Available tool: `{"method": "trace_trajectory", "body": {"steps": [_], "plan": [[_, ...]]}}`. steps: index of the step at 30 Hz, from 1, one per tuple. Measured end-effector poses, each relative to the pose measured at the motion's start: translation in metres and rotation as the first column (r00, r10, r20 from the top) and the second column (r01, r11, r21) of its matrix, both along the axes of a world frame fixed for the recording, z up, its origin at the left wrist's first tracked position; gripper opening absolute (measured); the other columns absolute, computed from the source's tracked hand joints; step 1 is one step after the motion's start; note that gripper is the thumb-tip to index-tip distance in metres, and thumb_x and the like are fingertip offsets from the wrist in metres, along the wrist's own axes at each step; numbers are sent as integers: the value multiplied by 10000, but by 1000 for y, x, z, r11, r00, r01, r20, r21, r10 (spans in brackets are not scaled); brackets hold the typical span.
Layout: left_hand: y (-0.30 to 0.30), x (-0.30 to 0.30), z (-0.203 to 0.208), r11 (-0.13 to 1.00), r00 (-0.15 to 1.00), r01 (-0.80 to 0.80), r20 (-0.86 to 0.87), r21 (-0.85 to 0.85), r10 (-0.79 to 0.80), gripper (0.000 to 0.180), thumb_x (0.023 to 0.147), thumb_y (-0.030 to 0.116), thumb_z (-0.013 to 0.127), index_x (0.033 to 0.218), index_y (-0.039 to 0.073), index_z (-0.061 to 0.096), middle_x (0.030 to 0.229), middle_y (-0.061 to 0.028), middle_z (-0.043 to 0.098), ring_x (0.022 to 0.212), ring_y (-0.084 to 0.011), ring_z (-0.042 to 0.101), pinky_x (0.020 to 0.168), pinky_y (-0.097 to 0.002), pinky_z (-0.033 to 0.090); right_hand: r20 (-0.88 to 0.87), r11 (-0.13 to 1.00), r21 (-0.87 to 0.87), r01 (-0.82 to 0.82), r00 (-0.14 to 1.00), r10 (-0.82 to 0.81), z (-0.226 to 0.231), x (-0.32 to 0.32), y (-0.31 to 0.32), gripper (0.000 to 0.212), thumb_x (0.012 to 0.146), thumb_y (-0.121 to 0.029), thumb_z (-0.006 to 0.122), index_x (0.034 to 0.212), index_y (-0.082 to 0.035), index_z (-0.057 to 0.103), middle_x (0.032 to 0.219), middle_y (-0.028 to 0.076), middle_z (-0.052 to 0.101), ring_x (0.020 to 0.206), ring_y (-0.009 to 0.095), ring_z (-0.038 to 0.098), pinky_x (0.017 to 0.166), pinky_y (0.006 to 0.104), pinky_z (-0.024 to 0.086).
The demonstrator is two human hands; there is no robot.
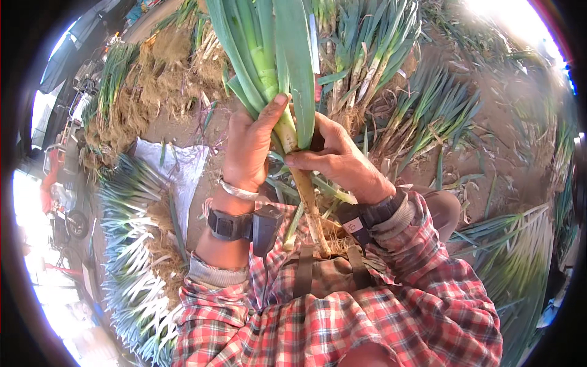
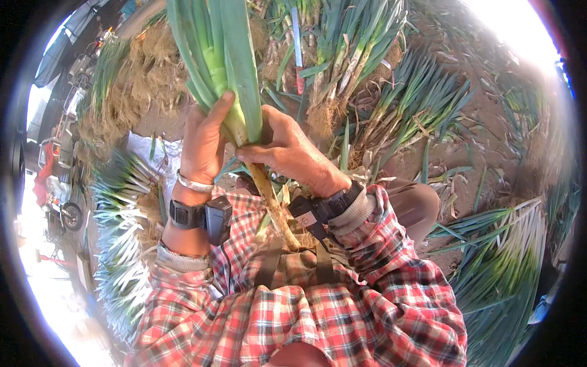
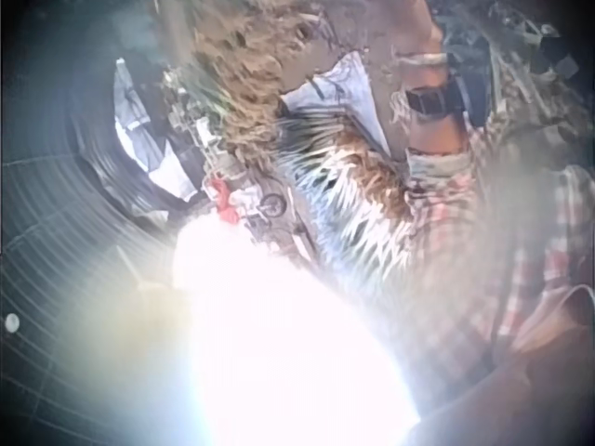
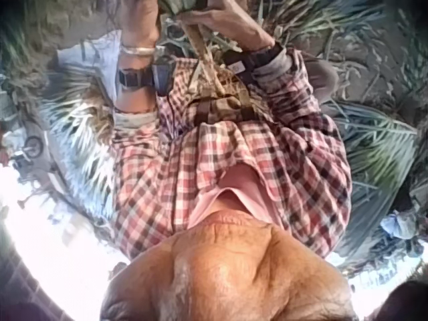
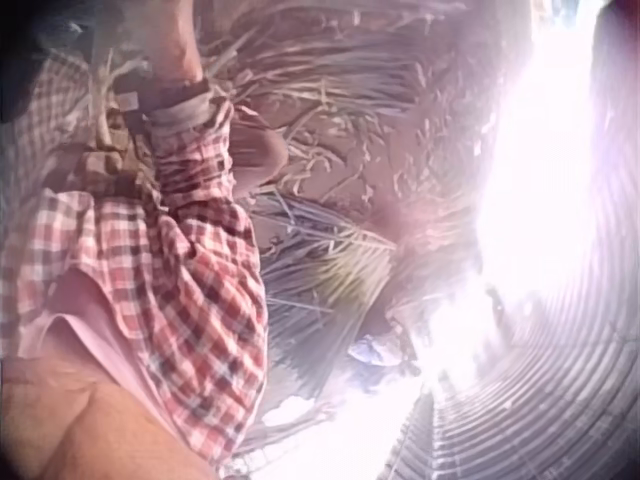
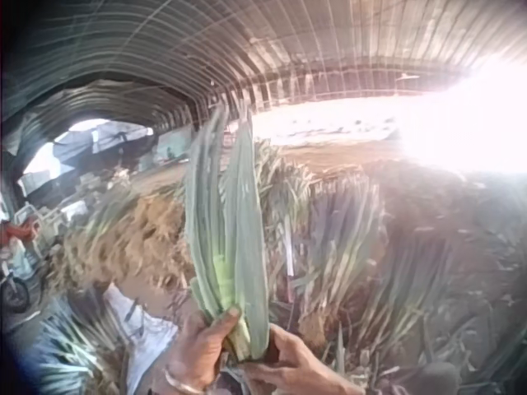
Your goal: The person picks up a leek, peels away the outer layers by hand, and places it onto a pile before repeating the process with another leek.
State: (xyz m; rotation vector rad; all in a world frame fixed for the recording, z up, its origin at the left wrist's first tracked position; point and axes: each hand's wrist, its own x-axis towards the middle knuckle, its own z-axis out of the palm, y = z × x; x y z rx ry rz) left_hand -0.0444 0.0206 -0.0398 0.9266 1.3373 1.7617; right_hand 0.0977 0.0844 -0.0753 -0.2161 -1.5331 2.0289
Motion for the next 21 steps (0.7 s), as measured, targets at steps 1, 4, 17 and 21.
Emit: {"method": "trace_trajectory", "body": {"steps": [1, 4, 17, 21], "plan": [[-4, 3, -2, 994, 998, -48, -39, -100, 44, 287, 891, 220, 697, 1064, -6, 662, 891, -42, 681, 775, -100, 613, 682, -273, 491, 44, 993, 85, 80, 995, -84, -10, -2, -3, 450, 768, -38, 743, 1166, 4, 537, 969, 71, 625, 877, 116, 591, 770, 312, 502], [-7, -7, -26, 963, 904, -247, -384, -111, 188, 254, 889, 210, 695, 1024, -5, 682, 834, -47, 680, 728, -105, 611, 664, -274, 491, 255, 802, 550, 234, 867, -428, -17, -9, -26, 280, 785, -89, 689, 1020, 12, 576, 859, 161, 650, 792, 149, 624, 706, 365, 498], [-37, -39, -18, 990, 992, -125, -22, -70, 123, 375, 893, 310, 684, 1098, 13, 584, 918, -107, 674, 799, -188, 656, 675, -327, 546, 317, 989, -120, 89, 947, -47, -98, 81, -42, 543, 909, -265, 673, 1303, 34, 448, 988, 89, 630, 894, 143, 605, 783, 322, 505], [-30, -10, -14, 991, 986, -130, -108, -43, 125, 377, 940, 350, 603, 1119, 19, 572, 930, -120, 674, 803, -193, 671, 673, -323, 554, 274, 999, -32, -28, 961, 36, -81, 38, -72, 479, 936, -223, 642, 1315, 2, 455, 958, 62, 610, 836, 131, 572, 717, 303, 491]]}}
